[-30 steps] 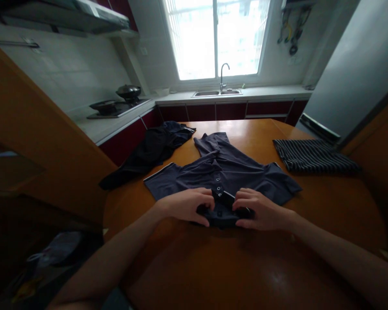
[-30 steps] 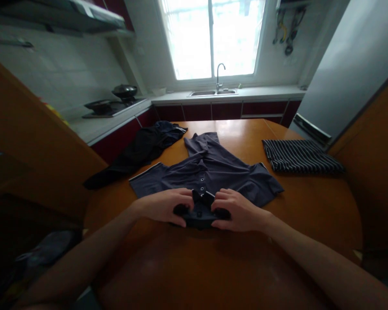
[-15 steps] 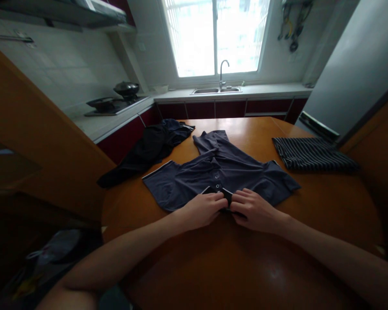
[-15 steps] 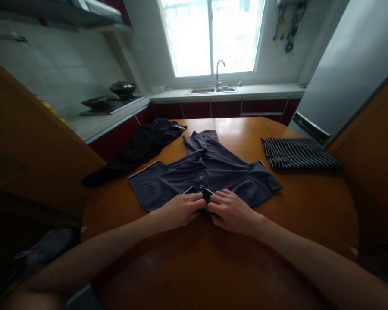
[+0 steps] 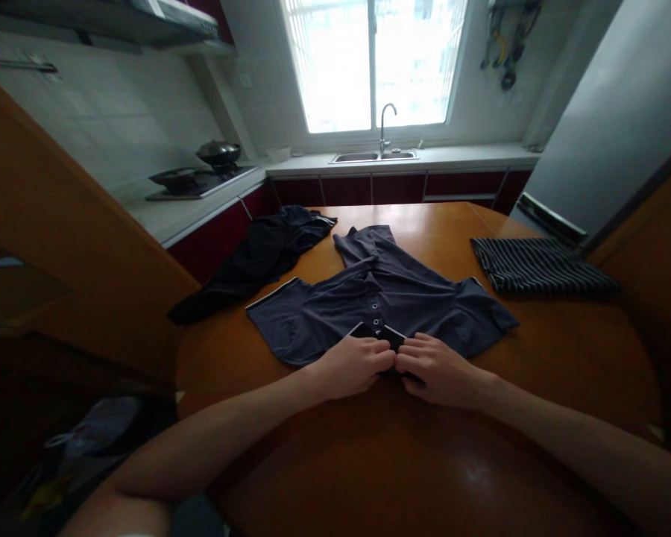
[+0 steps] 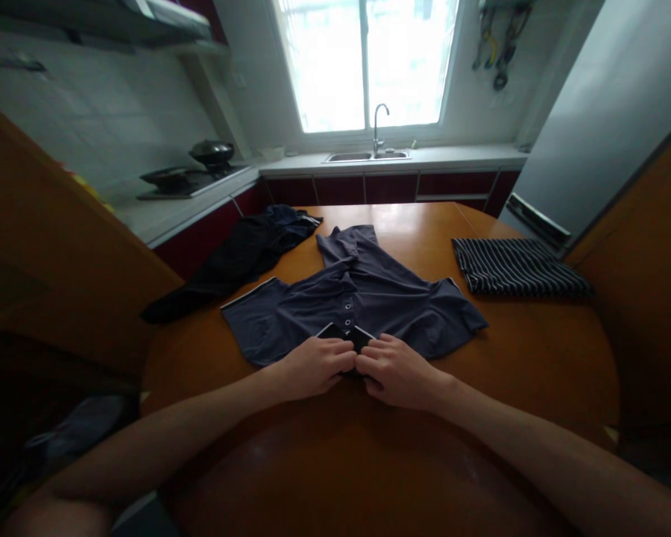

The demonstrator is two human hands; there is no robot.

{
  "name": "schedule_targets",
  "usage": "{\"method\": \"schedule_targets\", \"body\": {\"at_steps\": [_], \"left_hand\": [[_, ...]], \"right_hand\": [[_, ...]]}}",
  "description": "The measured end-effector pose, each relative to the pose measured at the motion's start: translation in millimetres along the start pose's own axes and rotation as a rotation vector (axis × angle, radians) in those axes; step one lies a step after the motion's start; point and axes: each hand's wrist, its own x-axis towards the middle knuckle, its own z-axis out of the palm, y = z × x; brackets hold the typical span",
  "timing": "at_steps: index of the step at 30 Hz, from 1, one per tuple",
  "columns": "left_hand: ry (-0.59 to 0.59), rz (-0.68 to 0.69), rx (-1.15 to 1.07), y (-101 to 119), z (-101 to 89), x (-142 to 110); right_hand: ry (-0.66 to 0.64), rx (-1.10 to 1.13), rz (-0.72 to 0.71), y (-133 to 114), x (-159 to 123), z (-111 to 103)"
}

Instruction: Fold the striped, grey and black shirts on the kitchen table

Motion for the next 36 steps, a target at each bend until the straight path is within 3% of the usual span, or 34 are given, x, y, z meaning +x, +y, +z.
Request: {"method": "schedule_targets", "body": {"at_steps": [3,7,10,12,15,17,22,25,31,36], "left_hand": [[-0.128,0.011,-0.135,1,-8.6,-3],[-0.339,0.125,-0.408,-2,-29.6,-14],[-0.441,0.171,-0.583,-10,-44.1,-21],[-0.381,0.138,-0.654,-19,-49.8,-22],[-0.028,-0.046,-0.554,-34,-51.0,-20],[0.105,-0.147,-0.42,-41,-47.5,-19],[-0.083,-0.235,-0.237,-41,-34.8,-19],[-0.116,-0.28,-0.17,-35,-31.0,-18],[-0.136,-0.32,-0.06,-27,-32.0,-16],[-0.296,-0.369,0.013,-25,-36.4,-21]], "right_hand": [[-0.096,0.126,0.007,1,-1,-2],[-0.249,0.262,-0.059,-1,-3,-13],[-0.264,0.396,-0.064,-1,-3,-19],[-0.153,0.477,-0.012,2,-3,-19],[0.167,0.417,0.106,10,0,-15],[0.28,0.321,0.13,16,1,-12],[0.138,0.111,0.164,24,1,-1],[0.094,0.037,0.232,26,1,2],[0.111,0.01,0.252,20,2,-1],[-0.036,0.049,0.28,16,3,-1]]}}
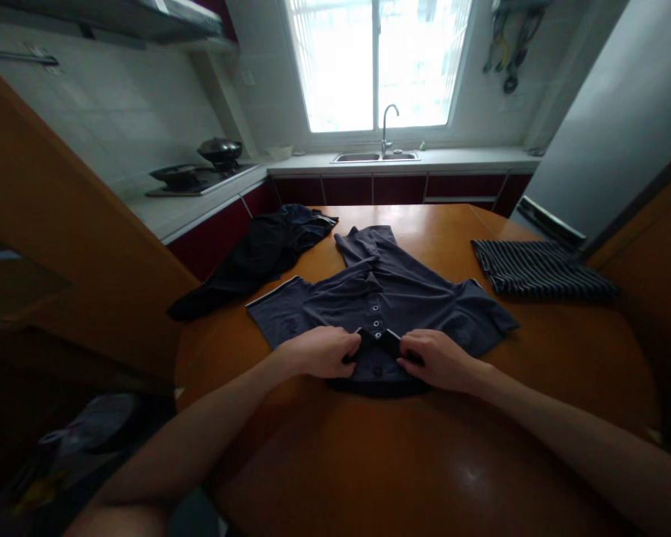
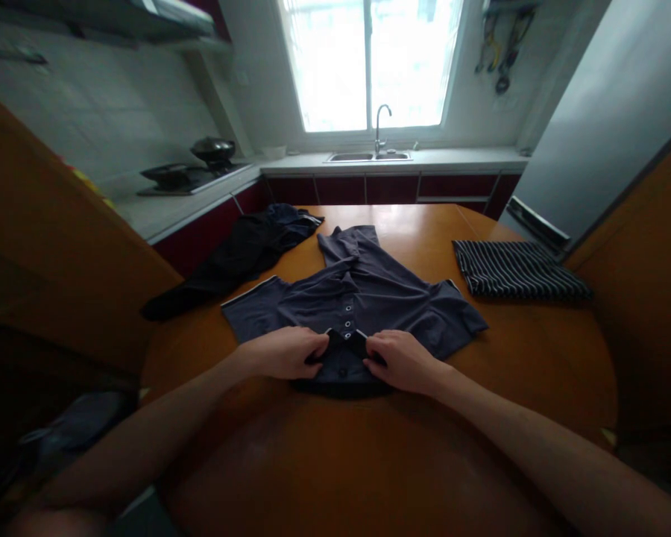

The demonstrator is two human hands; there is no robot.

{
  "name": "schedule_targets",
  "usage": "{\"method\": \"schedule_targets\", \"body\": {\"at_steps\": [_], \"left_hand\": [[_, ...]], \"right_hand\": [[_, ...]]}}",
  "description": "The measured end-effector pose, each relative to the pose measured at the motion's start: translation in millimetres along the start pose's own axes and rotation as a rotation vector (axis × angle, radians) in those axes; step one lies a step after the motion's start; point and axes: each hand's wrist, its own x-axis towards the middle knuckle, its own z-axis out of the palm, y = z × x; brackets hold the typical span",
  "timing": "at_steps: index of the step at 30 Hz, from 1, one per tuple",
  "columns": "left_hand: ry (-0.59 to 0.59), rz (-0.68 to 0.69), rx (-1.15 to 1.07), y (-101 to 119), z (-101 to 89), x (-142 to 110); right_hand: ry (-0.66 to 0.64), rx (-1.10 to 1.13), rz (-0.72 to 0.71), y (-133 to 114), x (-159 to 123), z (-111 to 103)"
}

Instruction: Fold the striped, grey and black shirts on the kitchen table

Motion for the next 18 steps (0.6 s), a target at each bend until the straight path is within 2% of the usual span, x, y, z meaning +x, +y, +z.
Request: {"method": "schedule_targets", "body": {"at_steps": [5,8,10,12,15,17,18], "left_hand": [[-0.1,-0.02,-0.01,-1,-6.3,-7],[-0.143,0.031,-0.021,1,-8.5,-10],[-0.197,0.103,-0.066,4,-7.3,-11],[-0.32,0.182,-0.166,8,-4.1,-13],[-0.577,0.247,-0.398,14,-0.2,-14],[-0.647,0.257,-0.53,15,-2.4,-15],[-0.638,0.269,-0.578,14,-5.7,-16]], "right_hand": [[-0.089,0.022,0.003,-3,0,-10],[-0.177,0.123,0.03,-7,-1,-17],[-0.283,0.224,0.041,-11,-3,-22],[-0.414,0.319,0.051,-16,-6,-25],[-0.58,0.435,0.049,-24,-11,-26],[-0.653,0.545,0.056,-27,-14,-27],[-0.663,0.609,0.076,-26,-14,-28]]}}
